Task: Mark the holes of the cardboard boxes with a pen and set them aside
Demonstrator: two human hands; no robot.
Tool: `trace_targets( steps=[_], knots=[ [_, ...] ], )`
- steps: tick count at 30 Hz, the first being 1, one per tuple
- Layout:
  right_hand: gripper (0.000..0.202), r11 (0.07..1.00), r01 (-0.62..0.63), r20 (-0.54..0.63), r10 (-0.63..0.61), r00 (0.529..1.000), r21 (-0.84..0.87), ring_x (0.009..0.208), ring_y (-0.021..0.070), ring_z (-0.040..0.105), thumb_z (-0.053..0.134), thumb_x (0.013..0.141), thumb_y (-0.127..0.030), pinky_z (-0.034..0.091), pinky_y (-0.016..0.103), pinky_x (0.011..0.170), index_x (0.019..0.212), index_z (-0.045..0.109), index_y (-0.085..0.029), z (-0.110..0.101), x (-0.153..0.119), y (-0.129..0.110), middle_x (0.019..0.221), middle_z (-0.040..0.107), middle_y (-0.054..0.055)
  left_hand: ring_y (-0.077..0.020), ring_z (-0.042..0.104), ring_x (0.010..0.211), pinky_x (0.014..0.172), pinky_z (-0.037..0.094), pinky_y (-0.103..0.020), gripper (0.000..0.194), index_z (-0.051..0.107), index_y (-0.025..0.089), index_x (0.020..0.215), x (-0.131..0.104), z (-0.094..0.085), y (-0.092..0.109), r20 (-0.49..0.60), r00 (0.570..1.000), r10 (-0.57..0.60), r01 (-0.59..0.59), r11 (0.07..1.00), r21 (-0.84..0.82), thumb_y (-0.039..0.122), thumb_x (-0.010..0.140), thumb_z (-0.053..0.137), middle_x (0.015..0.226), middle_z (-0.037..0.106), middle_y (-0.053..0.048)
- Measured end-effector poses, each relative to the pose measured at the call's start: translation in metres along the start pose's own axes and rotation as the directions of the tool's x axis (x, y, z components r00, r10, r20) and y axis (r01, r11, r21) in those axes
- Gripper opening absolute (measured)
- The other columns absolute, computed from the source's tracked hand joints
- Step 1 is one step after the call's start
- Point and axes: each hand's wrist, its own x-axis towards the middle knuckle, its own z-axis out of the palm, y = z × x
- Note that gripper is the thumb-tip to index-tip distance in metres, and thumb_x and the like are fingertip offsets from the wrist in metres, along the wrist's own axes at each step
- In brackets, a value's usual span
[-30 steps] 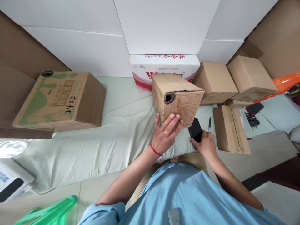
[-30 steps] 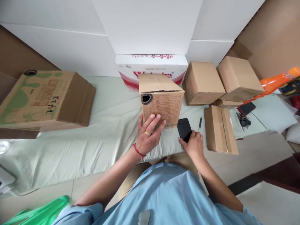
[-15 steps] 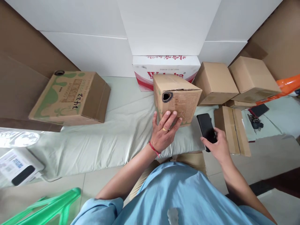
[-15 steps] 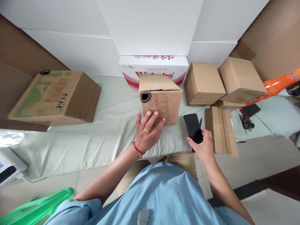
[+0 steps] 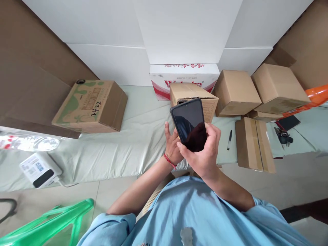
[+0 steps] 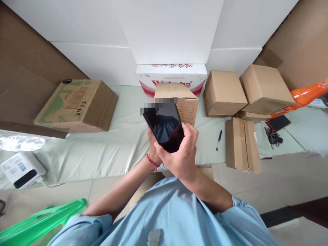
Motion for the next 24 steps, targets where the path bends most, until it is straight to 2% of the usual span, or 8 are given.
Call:
trace_targets(
  steps=[5, 8, 11, 14, 16, 19, 22, 24],
  knots=[
    [0.076, 1.000, -0.026, -0.023, 0.025, 0.999, -0.015, 0.127, 0.0320, 0.063, 0.084, 0.091, -0.053, 0.064, 0.057, 0.104, 0.150, 0.045, -0.024, 0.007, -0.001, 0.001, 0.134, 0.056, 0.014, -0.0305, 0.041, 0.168, 0.143, -0.014, -0.057, 0.058, 0.057, 0.037, 0.164, 0.002, -0.006, 0.002, -0.057, 0.990, 0.126, -0.117, 0.983, 0.140, 0.034, 0.106, 0.061, 0.164, 0.066, -0.006],
    [0.077, 1.000, -0.011, -0.032, 0.010, 0.999, -0.025, 0.127, 0.0321, 0.063, 0.083, 0.091, -0.054, 0.064, 0.057, 0.105, 0.150, 0.044, -0.023, 0.008, 0.001, -0.002, 0.135, 0.055, 0.015, -0.0298, 0.044, 0.166, 0.143, -0.016, -0.054, 0.055, 0.056, 0.037, 0.165, 0.005, -0.006, 0.005, -0.048, 0.993, 0.108, -0.100, 0.985, 0.144, 0.039, 0.109, 0.057, 0.162, 0.067, -0.006],
    [0.077, 0.999, -0.015, -0.029, 0.014, 0.999, -0.029, 0.128, 0.0321, 0.062, 0.083, 0.092, -0.054, 0.063, 0.057, 0.106, 0.151, 0.043, -0.024, 0.009, 0.001, -0.005, 0.136, 0.055, 0.015, -0.0273, 0.046, 0.165, 0.144, -0.017, -0.051, 0.051, 0.057, 0.038, 0.163, 0.007, -0.003, 0.008, -0.057, 0.995, 0.078, -0.064, 0.974, 0.216, 0.043, 0.113, 0.049, 0.156, 0.072, -0.005],
    [0.078, 1.000, -0.004, -0.033, 0.003, 0.999, -0.007, 0.126, 0.0316, 0.063, 0.084, 0.091, -0.055, 0.064, 0.055, 0.104, 0.150, 0.045, -0.024, 0.006, -0.001, -0.001, 0.135, 0.056, 0.014, -0.0275, 0.040, 0.169, 0.144, -0.014, -0.054, 0.056, 0.052, 0.035, 0.168, 0.008, -0.003, 0.010, -0.082, 0.989, 0.123, -0.097, 0.959, 0.265, 0.041, 0.112, 0.052, 0.156, 0.071, -0.008],
    [0.081, 1.000, -0.021, -0.037, 0.022, 0.999, 0.012, 0.126, 0.0321, 0.064, 0.085, 0.088, -0.059, 0.064, 0.055, 0.103, 0.150, 0.046, -0.023, -0.001, -0.005, 0.011, 0.135, 0.056, 0.015, -0.0276, 0.031, 0.174, 0.145, -0.009, -0.057, 0.066, 0.044, 0.029, 0.173, 0.008, -0.007, 0.011, -0.111, 0.982, 0.151, -0.115, 0.954, 0.278, 0.033, 0.109, 0.057, 0.160, 0.068, -0.013],
    [0.090, 0.988, -0.152, -0.058, 0.150, 0.987, -0.034, 0.127, 0.0340, 0.065, 0.083, 0.086, -0.066, 0.063, 0.056, 0.102, 0.153, 0.042, -0.022, -0.022, -0.014, 0.045, 0.138, 0.055, 0.016, -0.0299, 0.015, 0.178, 0.144, 0.001, -0.062, 0.081, 0.035, 0.024, 0.178, 0.005, -0.016, 0.011, -0.126, 0.986, 0.114, -0.074, 0.956, 0.284, 0.020, 0.103, 0.065, 0.172, 0.055, -0.018],
    [0.091, 0.929, -0.318, -0.108, 0.302, 0.947, -0.188, 0.127, 0.0361, 0.064, 0.084, 0.081, -0.065, 0.060, 0.056, 0.104, 0.150, 0.045, -0.021, -0.046, -0.026, 0.087, 0.137, 0.056, 0.017, -0.0405, 0.001, 0.178, 0.141, 0.015, -0.072, 0.089, 0.038, 0.029, 0.176, -0.002, -0.024, 0.006, -0.148, 0.987, 0.061, -0.021, 0.967, 0.255, 0.015, 0.095, 0.073, 0.187, 0.028, -0.017],
    [0.086, 0.861, -0.403, -0.081, 0.399, 0.914, -0.310, 0.126, 0.0385, 0.064, 0.084, 0.078, -0.063, 0.059, 0.058, 0.104, 0.143, 0.051, -0.019, -0.059, -0.036, 0.109, 0.135, 0.057, 0.018, -0.0455, -0.002, 0.177, 0.138, 0.020, -0.077, 0.095, 0.036, 0.033, 0.176, -0.011, -0.027, 0.001, -0.189, 0.981, 0.035, 0.009, 0.973, 0.230, 0.012, 0.092, 0.076, 0.191, 0.011, -0.015]
  ],
)
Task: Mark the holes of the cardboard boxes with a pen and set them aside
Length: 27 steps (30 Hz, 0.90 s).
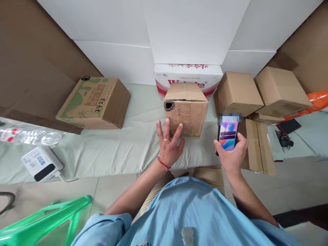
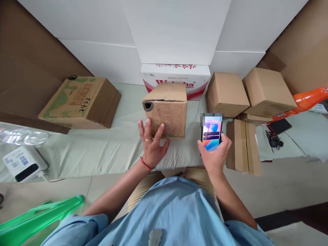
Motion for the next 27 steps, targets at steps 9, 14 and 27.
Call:
trace_targets(
  steps=[9, 14, 27],
  knots=[
    [0.074, 0.932, -0.019, 0.494, 0.209, 0.844, -0.362, 0.109, 0.0342, 0.073, 0.080, 0.086, -0.048, 0.061, 0.046, 0.086, 0.146, 0.050, -0.017, 0.011, -0.048, 0.035, 0.139, 0.059, 0.018, -0.0429, 0.013, 0.177, 0.128, 0.046, -0.066, 0.109, 0.011, 0.028, 0.181, -0.056, -0.010, -0.007, 0.118, 0.939, -0.322, 0.339, 0.926, -0.168, 0.026, 0.095, 0.078, 0.187, 0.009, -0.029],
    [0.073, 0.943, 0.109, 0.600, 0.109, 0.793, -0.315, 0.120, 0.0343, 0.072, 0.081, 0.089, -0.041, 0.062, 0.044, 0.094, 0.149, 0.049, -0.014, 0.026, -0.051, 0.022, 0.142, 0.058, 0.020, -0.0461, 0.017, 0.176, 0.132, 0.040, -0.067, 0.149, 0.001, 0.027, 0.182, -0.077, 0.005, -0.010, 0.119, 0.893, -0.435, 0.450, 0.870, -0.202, 0.069, 0.076, 0.096, 0.185, 0.015, -0.032],
    [0.062, 0.980, 0.186, 0.559, -0.197, 0.806, 0.076, 0.138, 0.0404, 0.060, 0.068, 0.101, -0.058, 0.054, 0.068, 0.117, 0.145, 0.061, -0.015, 0.032, -0.033, 0.032, 0.147, 0.061, 0.025, -0.0474, 0.022, 0.174, 0.140, 0.020, -0.063, 0.153, 0.009, 0.016, 0.179, -0.069, 0.045, -0.045, -0.042, 0.873, -0.485, 0.463, 0.854, -0.236, 0.080, 0.068, 0.093, 0.181, 0.023, -0.033]
  ],
)
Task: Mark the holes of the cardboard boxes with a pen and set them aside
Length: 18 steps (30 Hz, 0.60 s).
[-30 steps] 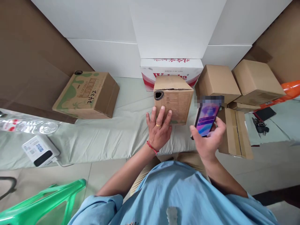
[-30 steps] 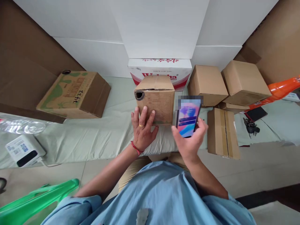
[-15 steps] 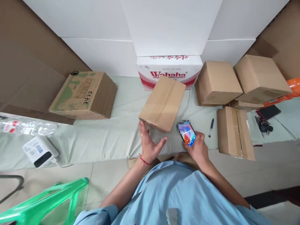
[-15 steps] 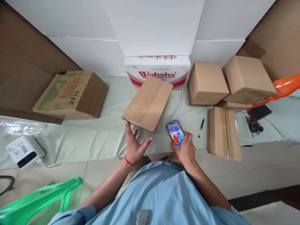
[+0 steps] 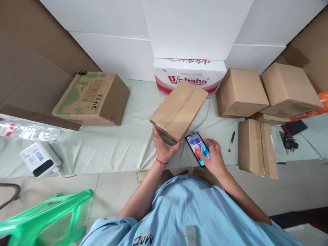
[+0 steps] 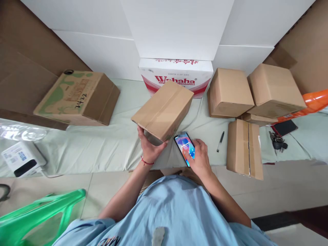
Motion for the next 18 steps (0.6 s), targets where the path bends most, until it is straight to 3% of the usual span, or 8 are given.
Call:
trace_targets(
  steps=[2, 5, 7, 10, 13, 15, 18],
  knots=[
    [0.061, 0.991, -0.045, -0.054, 0.052, 0.997, 0.127, 0.136, 0.0369, 0.063, 0.066, 0.102, -0.060, 0.057, 0.065, 0.115, 0.143, 0.062, -0.016, -0.006, 0.004, 0.002, 0.144, 0.063, 0.023, -0.0460, 0.030, 0.171, 0.137, 0.029, -0.060, 0.147, 0.014, 0.017, 0.177, 0.012, -0.006, 0.000, -0.029, 1.000, -0.013, 0.011, 0.997, -0.075, 0.081, 0.069, 0.090, 0.179, 0.028, -0.032],
    [0.066, 0.945, -0.085, -0.117, 0.128, 0.985, 0.317, 0.132, 0.0316, 0.068, 0.070, 0.099, -0.064, 0.063, 0.057, 0.110, 0.146, 0.058, -0.018, -0.022, 0.016, 0.002, 0.145, 0.063, 0.022, -0.0395, 0.052, 0.157, 0.123, 0.050, -0.051, 0.127, 0.031, 0.022, 0.171, 0.033, -0.023, 0.001, -0.044, 0.984, -0.172, 0.152, 0.944, -0.293, 0.083, 0.073, 0.085, 0.168, 0.046, -0.025],
    [0.079, 0.895, -0.076, -0.128, 0.146, 0.981, 0.439, 0.136, 0.0304, 0.067, 0.075, 0.095, -0.069, 0.062, 0.056, 0.112, 0.152, 0.052, -0.020, -0.035, 0.026, 0.001, 0.149, 0.062, 0.022, -0.0340, 0.066, 0.139, 0.112, 0.058, -0.045, 0.106, 0.047, 0.025, 0.159, 0.046, -0.040, 0.002, -0.010, 0.950, -0.314, 0.272, 0.839, -0.471, 0.082, 0.076, 0.081, 0.152, 0.063, -0.017],
    [0.108, 0.794, -0.056, -0.051, 0.108, 0.993, 0.605, 0.148, 0.0329, 0.062, 0.075, 0.085, -0.086, 0.059, 0.058, 0.116, 0.166, 0.037, -0.026, -0.053, 0.042, -0.003, 0.158, 0.059, 0.023, -0.0336, 0.074, 0.125, 0.103, 0.064, -0.045, 0.084, 0.063, 0.024, 0.143, 0.055, -0.071, 0.011, 0.199, 0.879, -0.434, 0.453, 0.625, -0.636, 0.077, 0.079, 0.078, 0.135, 0.075, -0.014],
    [0.140, 0.710, -0.065, 0.057, 0.035, 0.998, 0.701, 0.160, 0.0369, 0.053, 0.074, 0.068, -0.102, 0.053, 0.062, 0.120, 0.176, 0.019, -0.030, -0.065, 0.053, -0.008, 0.170, 0.051, 0.025, -0.0379, 0.078, 0.118, 0.097, 0.068, -0.051, 0.077, 0.070, 0.024, 0.135, 0.052, -0.097, 0.025, 0.417, 0.807, -0.418, 0.588, 0.514, -0.624, 0.072, 0.076, 0.083, 0.122, 0.080, -0.014],
    [0.154, 0.687, -0.080, 0.129, -0.020, 0.991, 0.723, 0.164, 0.0372, 0.049, 0.078, 0.061, -0.103, 0.051, 0.063, 0.123, 0.179, 0.009, -0.031, -0.069, 0.053, -0.012, 0.175, 0.046, 0.025, -0.0405, 0.078, 0.120, 0.096, 0.069, -0.053, 0.075, 0.072, 0.024, 0.134, 0.048, -0.108, 0.036, 0.496, 0.783, -0.375, 0.620, 0.523, -0.585, 0.066, 0.074, 0.088, 0.123, 0.081, -0.014],
    [0.161, 0.692, -0.148, 0.252, -0.051, 0.966, 0.707, 0.160, 0.0361, 0.054, 0.087, 0.062, -0.094, 0.053, 0.062, 0.121, 0.181, -0.002, -0.032, -0.076, 0.040, -0.015, 0.179, 0.041, 0.024, -0.0446, 0.074, 0.130, 0.100, 0.069, -0.055, 0.074, 0.075, 0.022, 0.135, 0.050, -0.115, 0.049, 0.559, 0.777, -0.290, 0.602, 0.600, -0.526, 0.060, 0.074, 0.091, 0.133, 0.079, -0.016]
  ],
)
